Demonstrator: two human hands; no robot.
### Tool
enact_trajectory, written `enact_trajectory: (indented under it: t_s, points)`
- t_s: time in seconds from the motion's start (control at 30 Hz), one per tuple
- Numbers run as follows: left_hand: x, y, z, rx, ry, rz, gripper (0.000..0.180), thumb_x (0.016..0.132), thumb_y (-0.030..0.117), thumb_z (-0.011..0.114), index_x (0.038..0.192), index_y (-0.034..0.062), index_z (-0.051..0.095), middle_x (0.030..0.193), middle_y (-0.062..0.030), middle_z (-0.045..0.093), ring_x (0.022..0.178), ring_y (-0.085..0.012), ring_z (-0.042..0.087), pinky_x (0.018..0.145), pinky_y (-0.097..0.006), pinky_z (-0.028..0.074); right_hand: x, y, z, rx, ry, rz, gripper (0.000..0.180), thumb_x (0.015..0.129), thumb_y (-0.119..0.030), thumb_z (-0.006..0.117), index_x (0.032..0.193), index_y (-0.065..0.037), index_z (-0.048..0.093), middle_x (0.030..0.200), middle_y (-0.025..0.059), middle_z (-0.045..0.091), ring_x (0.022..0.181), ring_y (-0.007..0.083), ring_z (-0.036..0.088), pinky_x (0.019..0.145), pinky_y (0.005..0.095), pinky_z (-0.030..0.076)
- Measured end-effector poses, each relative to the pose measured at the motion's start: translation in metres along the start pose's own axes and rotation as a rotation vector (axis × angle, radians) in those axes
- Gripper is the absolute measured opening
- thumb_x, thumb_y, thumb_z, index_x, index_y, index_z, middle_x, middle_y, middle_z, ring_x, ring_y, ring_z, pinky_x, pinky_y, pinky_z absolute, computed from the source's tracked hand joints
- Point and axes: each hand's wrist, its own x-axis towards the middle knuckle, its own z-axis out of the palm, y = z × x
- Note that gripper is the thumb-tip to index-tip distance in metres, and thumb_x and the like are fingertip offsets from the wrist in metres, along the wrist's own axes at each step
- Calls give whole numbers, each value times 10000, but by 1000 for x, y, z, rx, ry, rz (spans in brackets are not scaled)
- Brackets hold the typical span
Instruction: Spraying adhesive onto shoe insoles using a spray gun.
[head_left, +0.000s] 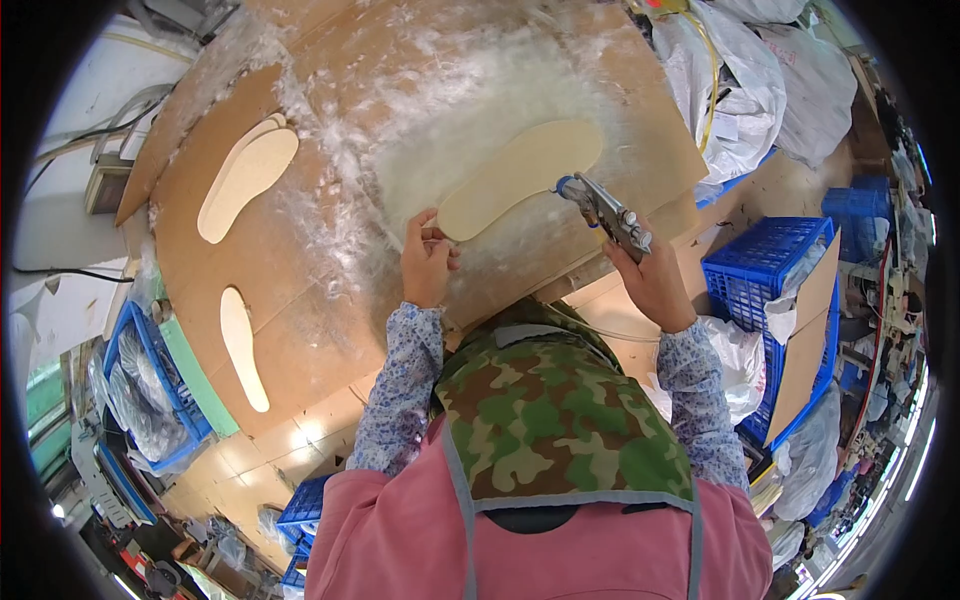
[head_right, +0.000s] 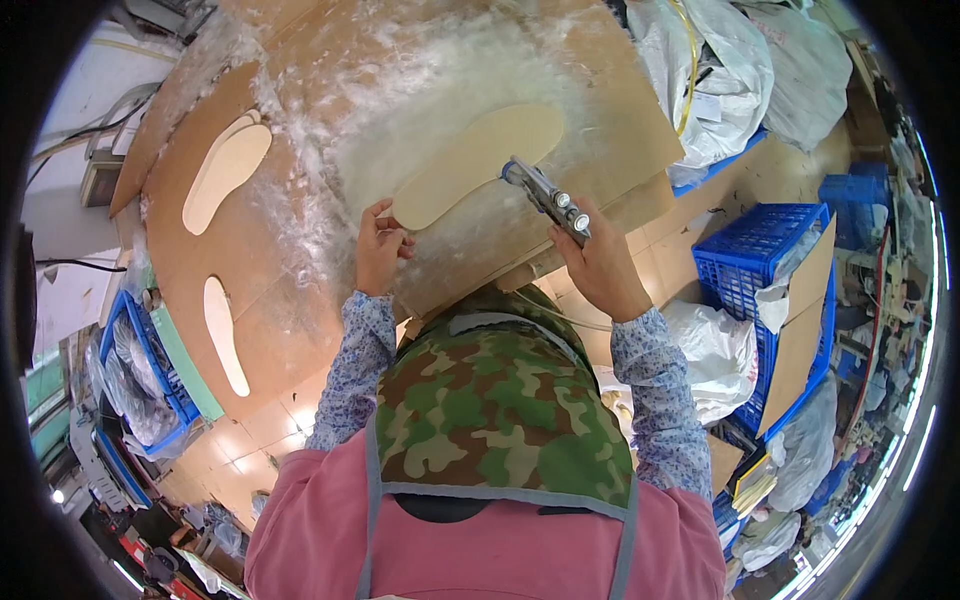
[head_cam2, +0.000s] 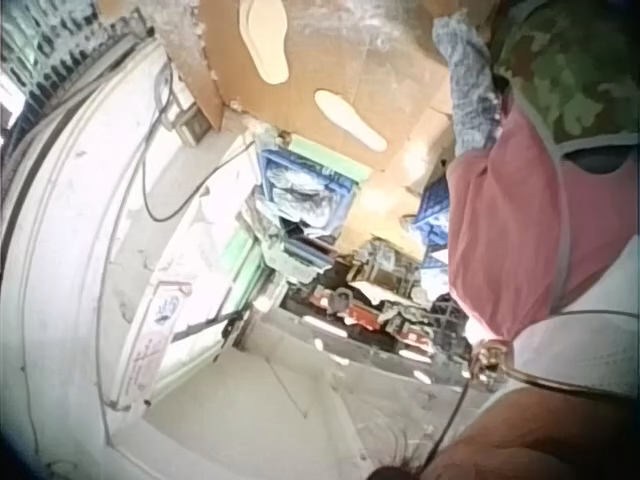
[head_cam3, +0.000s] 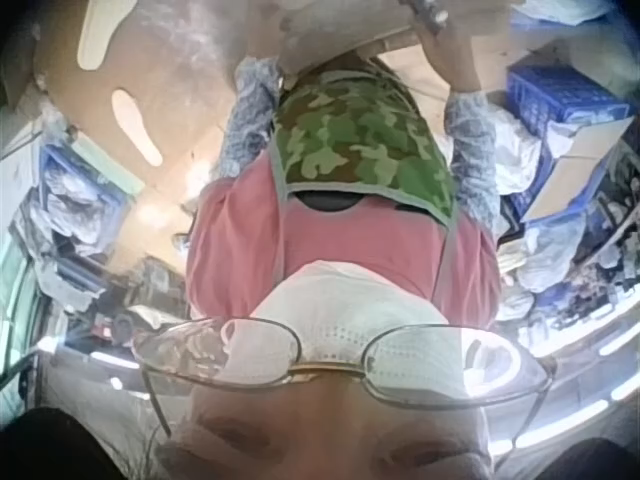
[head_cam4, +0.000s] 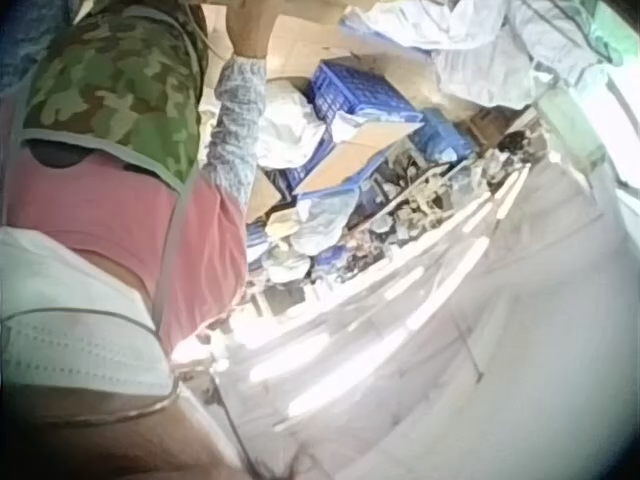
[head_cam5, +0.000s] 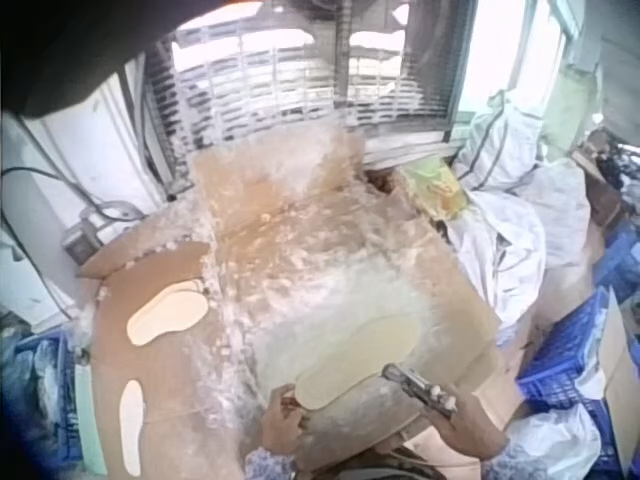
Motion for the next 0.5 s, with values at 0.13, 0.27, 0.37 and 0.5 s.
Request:
enact_trajectory:
  t_s: [0.13,0.27,0.37,0.5]
  points:
    - [0,0,-2,43,-9,-10,487,845,-29,482,1320,45,407,998,-96,498,719,-149,590,552,-244,511,6,8,-5,-7,77,-22,250,878,-101,598,1080,27,527,733,198,590,641,323,580,593,389,439]
    - [-1,0,-1,35,-3,-9,472,851,-29,472,1312,56,422,984,-83,500,696,-128,575,535,-230,497,12,19,-11,-44,98,-41,257,879,-105,599,1087,27,526,741,194,598,657,321,587,604,390,444]
    - [-1,0,-1,51,3,-8,455,856,-29,461,1301,62,436,965,-74,502,682,-110,566,520,-220,482,13,23,-16,-48,124,-22,271,881,-111,601,1099,29,525,765,199,612,677,327,593,617,388,451]
    - [-1,1,-3,77,-14,7,477,846,-15,486,1314,58,430,972,-73,521,695,-114,569,519,-212,480,11,26,-23,-103,189,33,285,877,-108,610,1108,35,523,827,214,632,719,325,612,647,387,468]
